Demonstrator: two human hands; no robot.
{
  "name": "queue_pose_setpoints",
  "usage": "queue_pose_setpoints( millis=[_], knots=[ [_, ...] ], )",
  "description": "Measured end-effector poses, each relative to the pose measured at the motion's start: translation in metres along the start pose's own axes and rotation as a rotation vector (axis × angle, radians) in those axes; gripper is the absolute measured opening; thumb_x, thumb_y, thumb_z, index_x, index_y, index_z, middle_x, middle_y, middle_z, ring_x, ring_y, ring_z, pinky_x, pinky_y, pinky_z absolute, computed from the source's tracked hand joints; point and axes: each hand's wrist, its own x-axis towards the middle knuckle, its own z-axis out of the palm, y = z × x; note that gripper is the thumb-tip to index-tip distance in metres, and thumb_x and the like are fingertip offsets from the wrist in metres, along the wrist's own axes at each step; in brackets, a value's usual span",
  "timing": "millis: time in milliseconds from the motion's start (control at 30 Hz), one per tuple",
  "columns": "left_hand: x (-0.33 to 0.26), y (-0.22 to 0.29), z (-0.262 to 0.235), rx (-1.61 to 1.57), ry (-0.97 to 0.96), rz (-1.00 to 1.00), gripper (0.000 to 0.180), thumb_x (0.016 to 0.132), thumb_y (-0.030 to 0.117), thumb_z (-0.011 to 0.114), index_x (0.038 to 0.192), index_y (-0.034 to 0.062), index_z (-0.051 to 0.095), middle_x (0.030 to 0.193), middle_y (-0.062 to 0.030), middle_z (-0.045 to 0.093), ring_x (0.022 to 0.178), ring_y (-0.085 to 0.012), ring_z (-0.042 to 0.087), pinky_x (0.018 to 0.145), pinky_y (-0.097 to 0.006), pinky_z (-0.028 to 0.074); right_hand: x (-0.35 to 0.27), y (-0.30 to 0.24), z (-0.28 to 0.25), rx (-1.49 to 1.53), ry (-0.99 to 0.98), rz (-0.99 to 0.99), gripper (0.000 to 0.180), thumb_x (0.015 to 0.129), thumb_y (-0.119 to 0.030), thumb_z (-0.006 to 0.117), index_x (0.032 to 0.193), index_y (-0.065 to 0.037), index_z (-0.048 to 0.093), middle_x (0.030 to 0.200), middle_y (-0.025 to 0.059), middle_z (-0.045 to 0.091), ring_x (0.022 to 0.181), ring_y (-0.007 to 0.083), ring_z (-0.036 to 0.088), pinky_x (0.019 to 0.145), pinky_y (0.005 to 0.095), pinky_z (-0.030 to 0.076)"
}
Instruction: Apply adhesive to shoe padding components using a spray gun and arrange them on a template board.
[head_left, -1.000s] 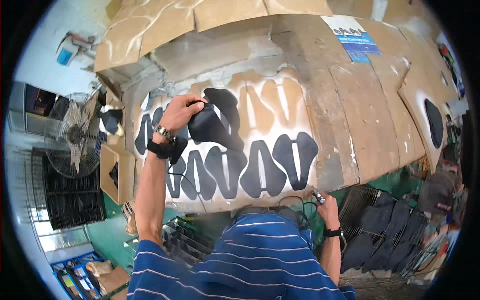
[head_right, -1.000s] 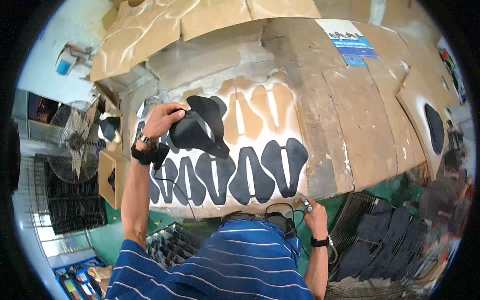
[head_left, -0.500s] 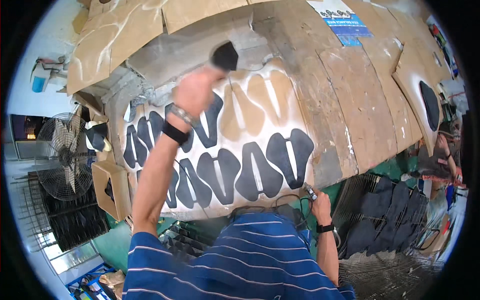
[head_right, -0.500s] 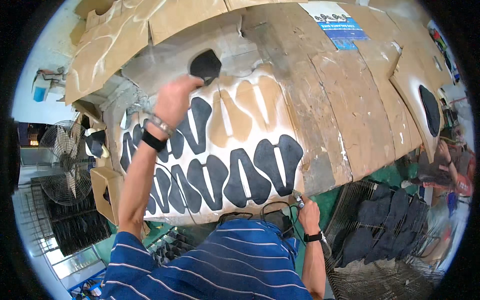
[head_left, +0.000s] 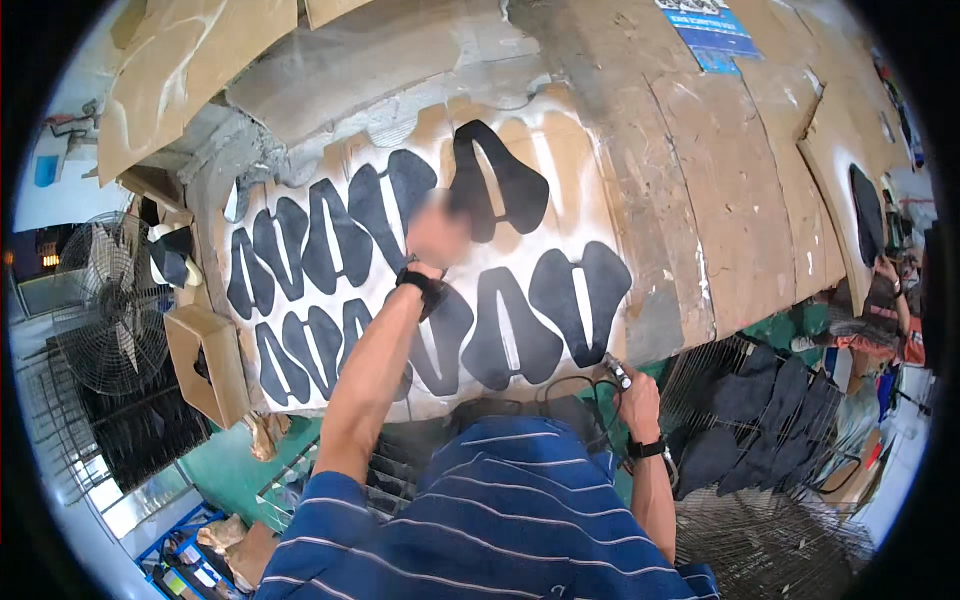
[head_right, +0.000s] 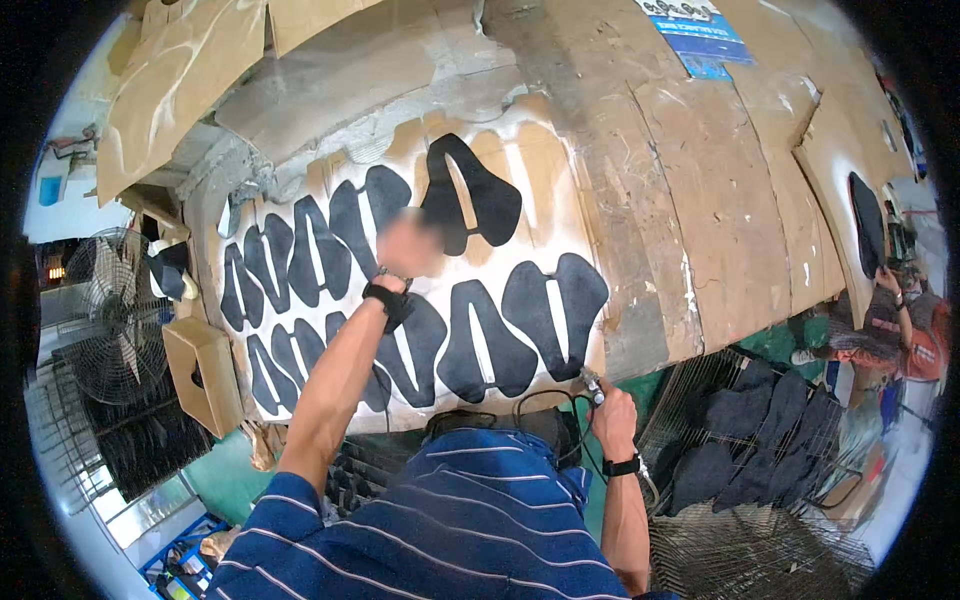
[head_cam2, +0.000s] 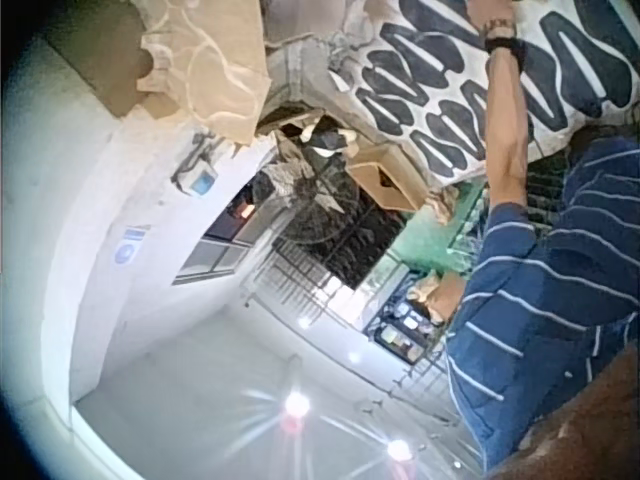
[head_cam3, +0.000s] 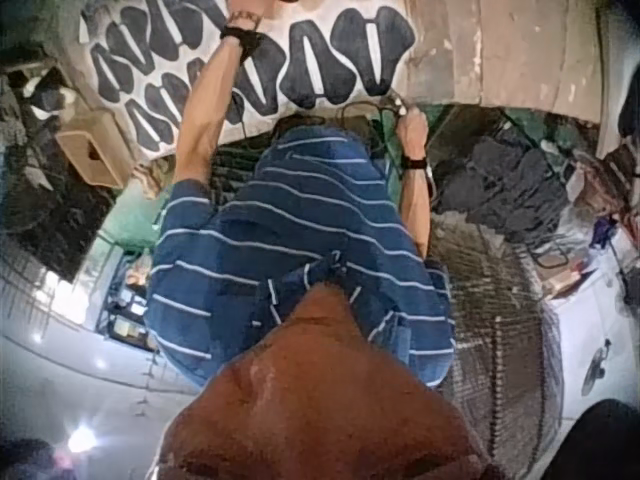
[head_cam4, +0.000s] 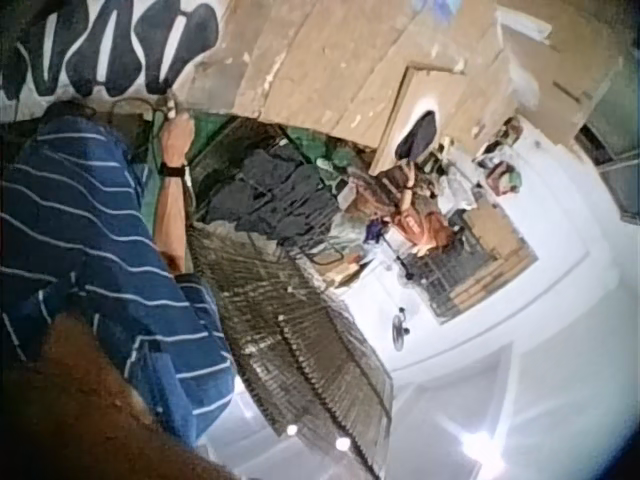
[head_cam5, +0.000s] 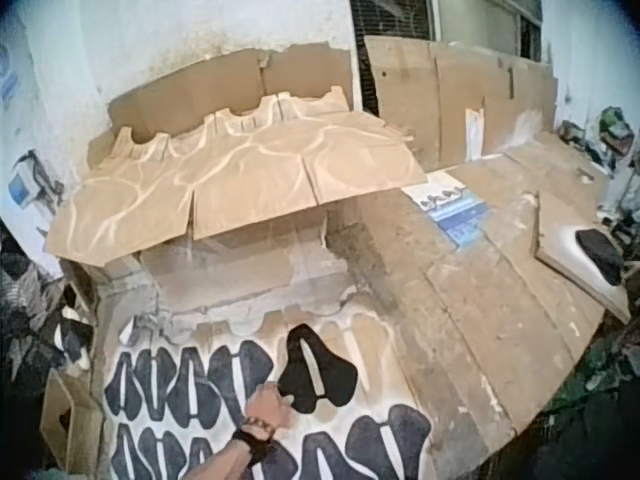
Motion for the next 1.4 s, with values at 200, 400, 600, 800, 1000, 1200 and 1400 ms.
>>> queue_pose_setpoints(
  millis=[200, 400, 600, 800, 1000, 1200, 1400],
  knots=[
    [0.028, 0.023, 0.012, -0.014, 0.079, -0.135, 0.056, 0.082, 0.039, 0.079, 0.126, 0.0084, 0.063, 0.123, -0.0225, 0.060, 0.109, -0.0434, 0.064, 0.093, -0.050, 0.053, 0.001, -0.004, -0.009, 0.041, -0.029, 0.009, 0.029, 0.078, -0.005, 0.068, 0.107, -0.006, 0.071, 0.084, 0.0282, 0.069, 0.084, 0.0475, 0.068, 0.071, 0.0555, 0.053],
    [0.052, -0.002, 0.014, -0.006, -0.011, -0.094, 0.051, 0.072, 0.048, 0.087, 0.094, 0.0039, 0.075, 0.093, -0.0181, 0.074, 0.092, -0.0339, 0.072, 0.081, -0.041, 0.055, 0.002, -0.003, -0.007, 0.073, -0.001, 0.000, 0.028, 0.078, -0.004, 0.064, 0.105, -0.006, 0.071, 0.080, 0.0279, 0.068, 0.082, 0.0483, 0.067, 0.070, 0.0561, 0.051],
    [0.036, -0.016, 0.023, -0.048, -0.313, -0.229, 0.069, 0.069, 0.065, 0.082, 0.096, 0.0026, 0.078, 0.089, -0.0155, 0.077, 0.085, -0.0292, 0.075, 0.078, -0.038, 0.057, 0.005, 0.003, -0.004, 0.063, -0.024, -0.006, 0.039, 0.076, 0.000, 0.067, 0.114, -0.007, 0.072, 0.088, 0.0302, 0.068, 0.089, 0.0491, 0.067, 0.074, 0.0553, 0.053],
    [0.018, -0.019, 0.019, -0.259, -0.349, -0.347, 0.041, 0.083, 0.036, 0.085, 0.074, -0.0006, 0.067, 0.072, -0.0116, 0.073, 0.061, -0.0182, 0.069, 0.057, -0.033, 0.053, 0.006, 0.001, -0.007, 0.057, -0.035, 0.015, 0.041, 0.074, -0.001, 0.070, 0.114, -0.008, 0.072, 0.088, 0.0297, 0.069, 0.089, 0.0491, 0.067, 0.074, 0.0553, 0.053],
    [0.016, -0.036, 0.001, -0.240, -0.401, -0.343, 0.042, 0.083, 0.035, 0.085, 0.072, -0.0014, 0.066, 0.066, -0.0096, 0.069, 0.056, -0.0172, 0.065, 0.048, -0.032, 0.049, 0.010, 0.006, -0.002, 0.042, -0.045, -0.005, 0.034, 0.077, -0.005, 0.068, 0.111, -0.009, 0.073, 0.088, 0.0298, 0.069, 0.088, 0.0487, 0.068, 0.074, 0.0558, 0.053],
    [0.005, -0.041, 0.003, -0.305, -0.399, -0.375, 0.041, 0.084, 0.036, 0.084, 0.078, -0.0004, 0.067, 0.071, -0.0100, 0.071, 0.057, -0.0159, 0.067, 0.048, -0.031, 0.050, 0.008, 0.003, -0.003, 0.018, -0.039, 0.023, 0.030, 0.081, -0.008, 0.066, 0.110, -0.009, 0.074, 0.088, 0.0298, 0.069, 0.089, 0.0481, 0.068, 0.076, 0.0549, 0.055],
    [-0.009, -0.037, 0.015, -0.698, -0.448, -0.506, 0.046, 0.086, 0.045, 0.082, 0.084, 0.0019, 0.067, 0.085, -0.0103, 0.075, 0.064, -0.0149, 0.071, 0.049, -0.029, 0.050, 0.012, 0.010, 0.001, 0.004, -0.069, 0.033, 0.035, 0.082, -0.010, 0.067, 0.117, -0.010, 0.074, 0.090, 0.0299, 0.070, 0.089, 0.0465, 0.070, 0.077, 0.0535, 0.055]
  ],
)
